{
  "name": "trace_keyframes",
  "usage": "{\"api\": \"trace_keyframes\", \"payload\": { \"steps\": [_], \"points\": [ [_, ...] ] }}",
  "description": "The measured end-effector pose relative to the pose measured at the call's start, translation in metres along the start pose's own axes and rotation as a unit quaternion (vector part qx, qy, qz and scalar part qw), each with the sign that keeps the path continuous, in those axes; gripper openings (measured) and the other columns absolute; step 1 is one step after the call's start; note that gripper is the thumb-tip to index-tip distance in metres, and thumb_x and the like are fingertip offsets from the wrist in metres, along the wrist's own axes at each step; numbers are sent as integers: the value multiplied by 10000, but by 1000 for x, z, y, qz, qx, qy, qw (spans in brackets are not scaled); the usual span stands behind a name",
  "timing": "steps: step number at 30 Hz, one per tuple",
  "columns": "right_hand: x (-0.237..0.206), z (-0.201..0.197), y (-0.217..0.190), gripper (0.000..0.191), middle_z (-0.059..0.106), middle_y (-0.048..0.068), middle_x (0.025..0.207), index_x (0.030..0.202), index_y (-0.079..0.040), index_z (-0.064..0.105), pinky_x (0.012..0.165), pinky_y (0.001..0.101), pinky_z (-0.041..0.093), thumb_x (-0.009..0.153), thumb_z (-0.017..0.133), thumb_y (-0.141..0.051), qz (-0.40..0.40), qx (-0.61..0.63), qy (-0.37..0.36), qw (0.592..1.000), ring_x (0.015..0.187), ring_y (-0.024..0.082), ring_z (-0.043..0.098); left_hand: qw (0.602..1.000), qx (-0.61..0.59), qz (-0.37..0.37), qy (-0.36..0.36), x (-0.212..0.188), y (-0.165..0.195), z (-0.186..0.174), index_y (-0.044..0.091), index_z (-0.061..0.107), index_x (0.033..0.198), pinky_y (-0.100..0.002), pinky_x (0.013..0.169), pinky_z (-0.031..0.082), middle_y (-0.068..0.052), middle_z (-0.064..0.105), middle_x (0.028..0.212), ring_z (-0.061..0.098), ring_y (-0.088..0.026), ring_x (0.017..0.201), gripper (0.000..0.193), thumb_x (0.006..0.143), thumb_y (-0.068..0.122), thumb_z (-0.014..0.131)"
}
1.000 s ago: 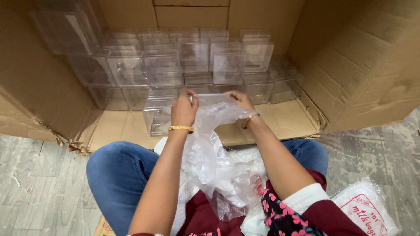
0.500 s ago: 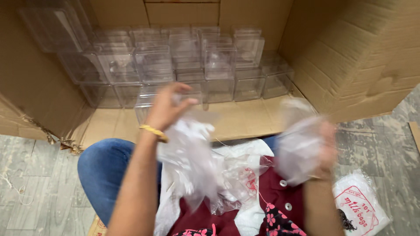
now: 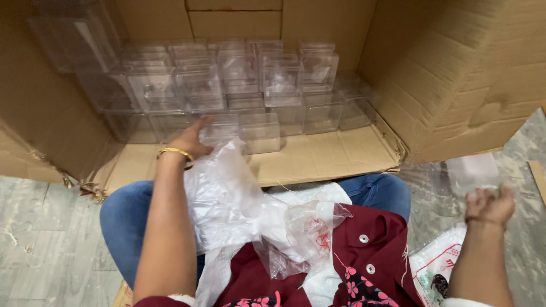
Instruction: The person sits on the floor and repeatedly removes small clear plastic containers from a plastic bag, then places them into a large cardboard box. The person continues this process, stacking the containers inside the box.
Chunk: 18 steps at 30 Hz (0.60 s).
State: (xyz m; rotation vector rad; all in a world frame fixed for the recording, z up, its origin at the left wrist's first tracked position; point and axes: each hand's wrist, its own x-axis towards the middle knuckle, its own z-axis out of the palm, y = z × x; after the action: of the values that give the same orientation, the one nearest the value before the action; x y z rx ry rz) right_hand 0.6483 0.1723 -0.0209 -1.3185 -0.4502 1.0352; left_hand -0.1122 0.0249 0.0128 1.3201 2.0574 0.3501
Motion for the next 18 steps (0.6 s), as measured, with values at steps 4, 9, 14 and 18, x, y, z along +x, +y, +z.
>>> {"api": "trace_keyframes", "payload": {
  "steps": [4,9,14,18],
  "points": [
    [-39,83,-32,282,629,24,1192,1344,-114,650,736,262,495,1073,576,-125,-364,-113,47,923,938,106,583,994,19,103,6,15,39,37,291,320,1585,-436,1113,405,-144,511,1518,512,-362,1354,996,732,206,827],
    [-154,211,-8,142,712,62,1215,1254,-65,668,933,309,631,1145,627,-146,-406,-157,-305,847,1022,137,696,999,-17,39,-8,12,66,48,276,291,1591,-425,1096,443,-175,562,1457,548,-370,1332,1010,748,282,848],
    [-246,325,63,683,601,267,1357,1536,-139,563,953,467,502,896,786,-224,-485,-425,-462,609,1157,451,618,987,-67,129,60,-4,47,53,160,233,1606,-415,1065,452,-270,554,1412,551,-392,1306,1063,739,259,840],
    [-262,330,84,436,567,229,1416,1317,-263,712,954,424,548,896,727,-153,-340,-501,-380,699,1138,380,665,987,-96,98,85,-16,42,47,109,242,1586,-420,1019,478,-288,601,1321,605,-393,1214,1020,774,284,834]
  ]
}}
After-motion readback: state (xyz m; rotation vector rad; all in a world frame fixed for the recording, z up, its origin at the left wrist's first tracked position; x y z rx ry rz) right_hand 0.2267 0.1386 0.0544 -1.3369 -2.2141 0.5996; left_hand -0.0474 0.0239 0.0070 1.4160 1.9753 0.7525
